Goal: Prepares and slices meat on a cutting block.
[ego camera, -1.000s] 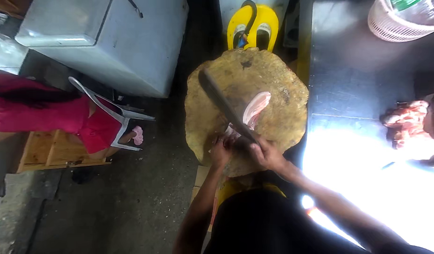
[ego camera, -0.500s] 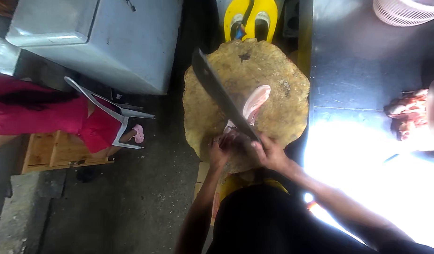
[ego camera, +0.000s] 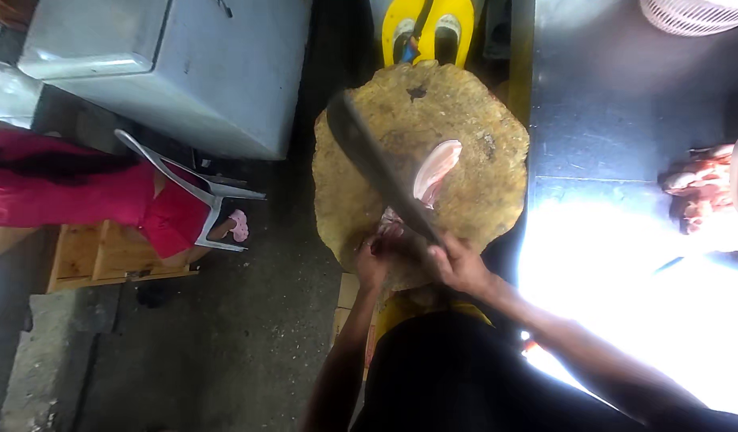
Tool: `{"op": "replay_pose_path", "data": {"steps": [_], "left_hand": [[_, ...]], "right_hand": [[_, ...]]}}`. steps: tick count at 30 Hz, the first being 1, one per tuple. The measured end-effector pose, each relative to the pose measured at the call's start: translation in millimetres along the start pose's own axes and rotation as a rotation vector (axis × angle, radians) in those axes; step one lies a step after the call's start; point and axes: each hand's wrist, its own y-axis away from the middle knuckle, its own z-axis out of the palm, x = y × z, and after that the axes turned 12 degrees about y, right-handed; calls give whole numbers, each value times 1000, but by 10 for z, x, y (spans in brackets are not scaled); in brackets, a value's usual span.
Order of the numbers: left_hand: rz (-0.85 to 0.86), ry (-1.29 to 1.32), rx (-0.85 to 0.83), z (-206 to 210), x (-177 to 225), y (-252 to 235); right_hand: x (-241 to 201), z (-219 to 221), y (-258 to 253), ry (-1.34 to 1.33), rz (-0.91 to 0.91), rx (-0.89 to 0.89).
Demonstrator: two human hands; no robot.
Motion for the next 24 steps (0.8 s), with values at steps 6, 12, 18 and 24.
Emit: {"op": "replay_pose_path", "data": {"steps": [6,12,18,24], "left_hand": [[97,-3,67,131,-145,102],[65,103,92,87,-69,225],[29,-34,104,46,-180,270],[134,-27,139,53,-254,316]], "right_hand": [[273,194,9,221,461,-724],[-204,-178,-19,-13,101,-40],[54,289,253,224,210,-477],[40,122,126,161,358,-589]]}}
